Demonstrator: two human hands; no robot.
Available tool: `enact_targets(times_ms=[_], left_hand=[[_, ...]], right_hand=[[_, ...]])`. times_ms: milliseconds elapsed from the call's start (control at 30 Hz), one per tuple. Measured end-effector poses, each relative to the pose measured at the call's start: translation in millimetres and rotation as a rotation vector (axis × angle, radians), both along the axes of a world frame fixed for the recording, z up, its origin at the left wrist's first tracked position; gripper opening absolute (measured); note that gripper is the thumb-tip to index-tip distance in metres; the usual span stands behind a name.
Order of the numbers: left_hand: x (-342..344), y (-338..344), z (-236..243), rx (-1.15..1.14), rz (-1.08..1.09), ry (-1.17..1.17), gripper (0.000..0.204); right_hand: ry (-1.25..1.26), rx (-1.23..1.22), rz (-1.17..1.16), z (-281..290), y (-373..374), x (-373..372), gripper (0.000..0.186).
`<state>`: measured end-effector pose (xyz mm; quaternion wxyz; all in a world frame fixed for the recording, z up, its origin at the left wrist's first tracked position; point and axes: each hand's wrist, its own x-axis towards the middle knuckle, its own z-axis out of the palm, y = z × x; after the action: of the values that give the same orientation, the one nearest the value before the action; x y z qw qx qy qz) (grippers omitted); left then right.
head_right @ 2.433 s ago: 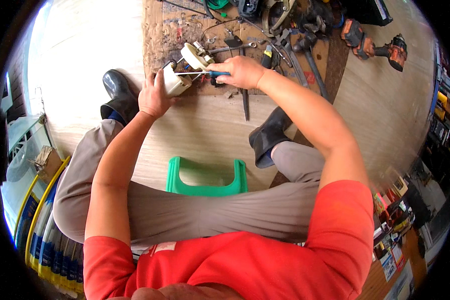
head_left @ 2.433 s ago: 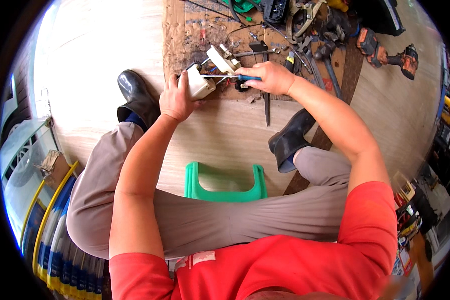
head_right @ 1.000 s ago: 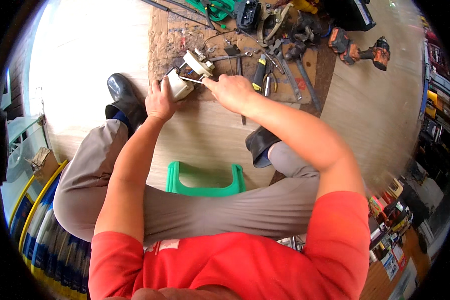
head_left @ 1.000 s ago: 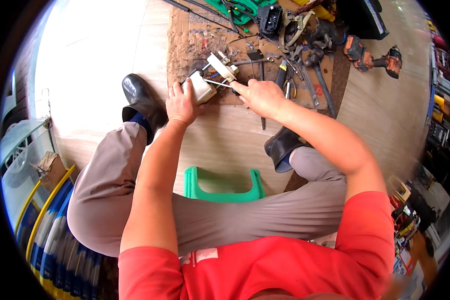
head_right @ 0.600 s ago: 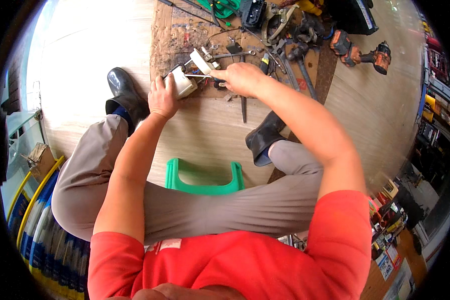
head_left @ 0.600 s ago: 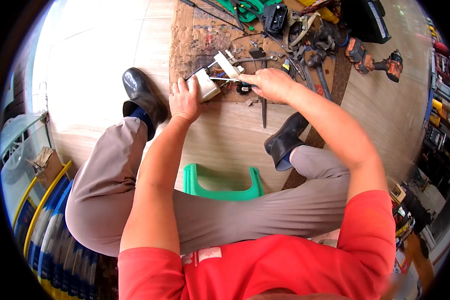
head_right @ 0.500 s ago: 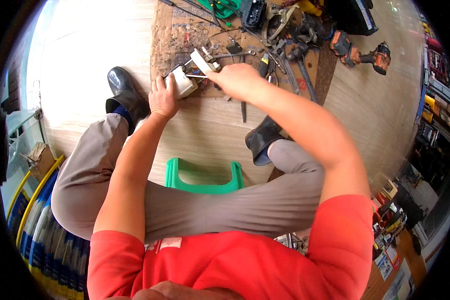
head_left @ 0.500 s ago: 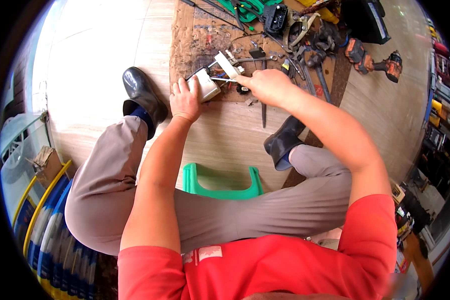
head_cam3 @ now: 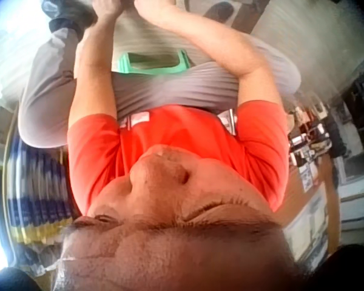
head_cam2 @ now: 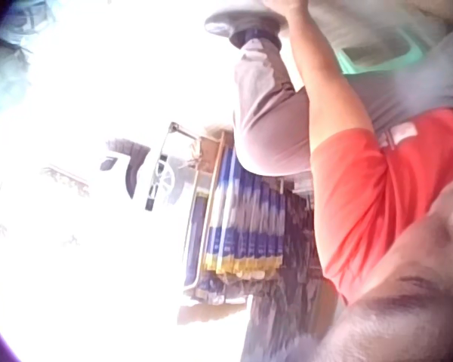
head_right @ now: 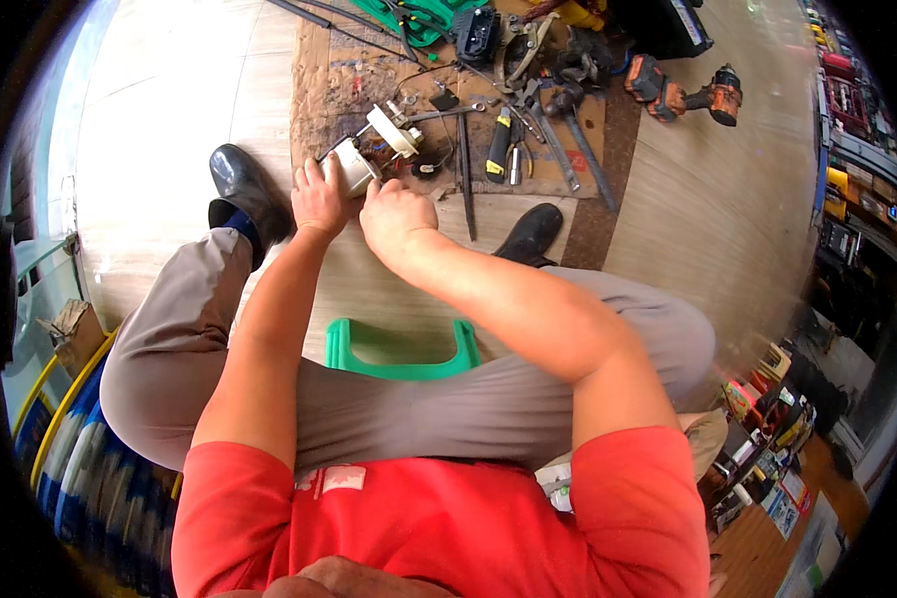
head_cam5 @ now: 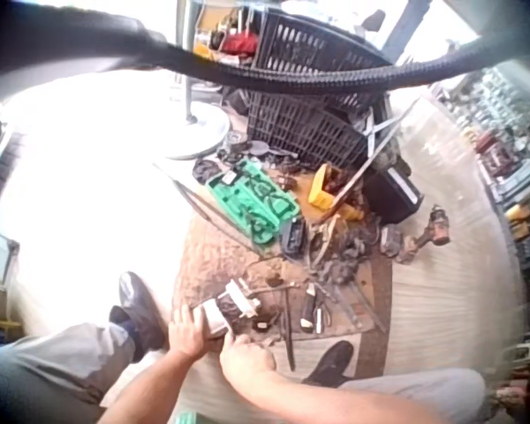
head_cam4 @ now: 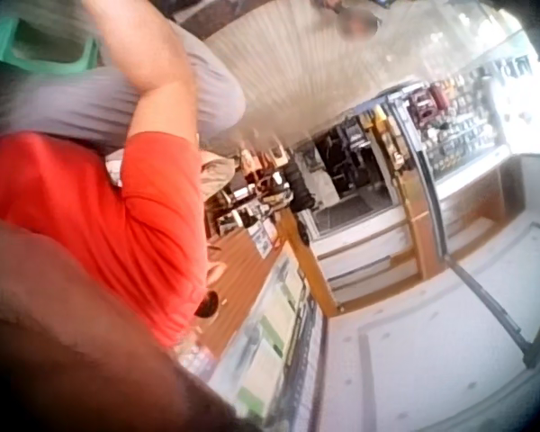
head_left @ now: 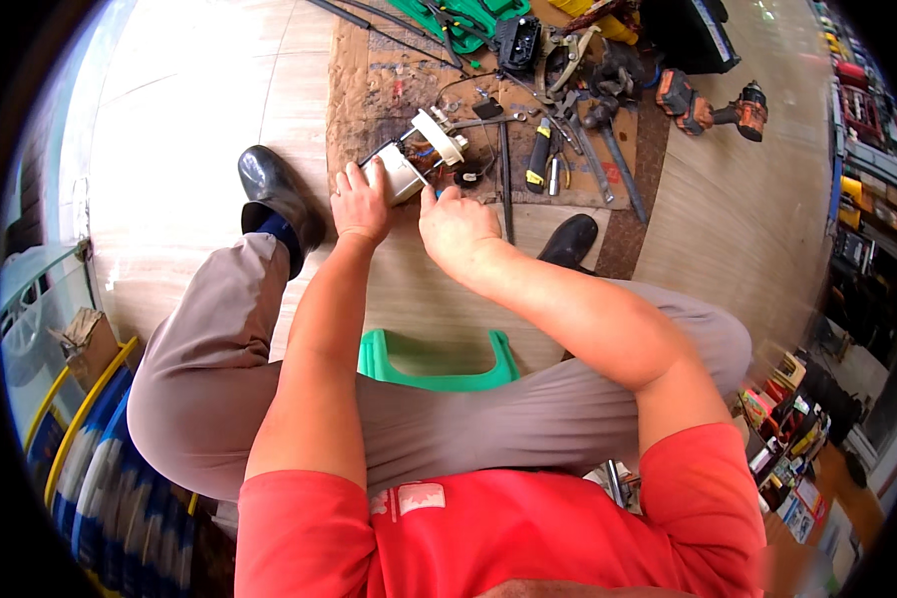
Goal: The person disassembles a fuel pump assembly using a screwdriver to pry off plastic components and then manipulates the internal wires and sensors by hand.
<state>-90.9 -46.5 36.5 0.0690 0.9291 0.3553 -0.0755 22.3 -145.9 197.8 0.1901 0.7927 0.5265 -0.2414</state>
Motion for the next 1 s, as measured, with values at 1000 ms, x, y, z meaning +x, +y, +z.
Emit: enact_targets(times_ms=[1000], left_hand=[[0, 1, 4, -0.021, 0.012, -0.029, 0.060]], right_hand=[[0.243, 0.052, -0.353, 19, -39, 7, 0.048]])
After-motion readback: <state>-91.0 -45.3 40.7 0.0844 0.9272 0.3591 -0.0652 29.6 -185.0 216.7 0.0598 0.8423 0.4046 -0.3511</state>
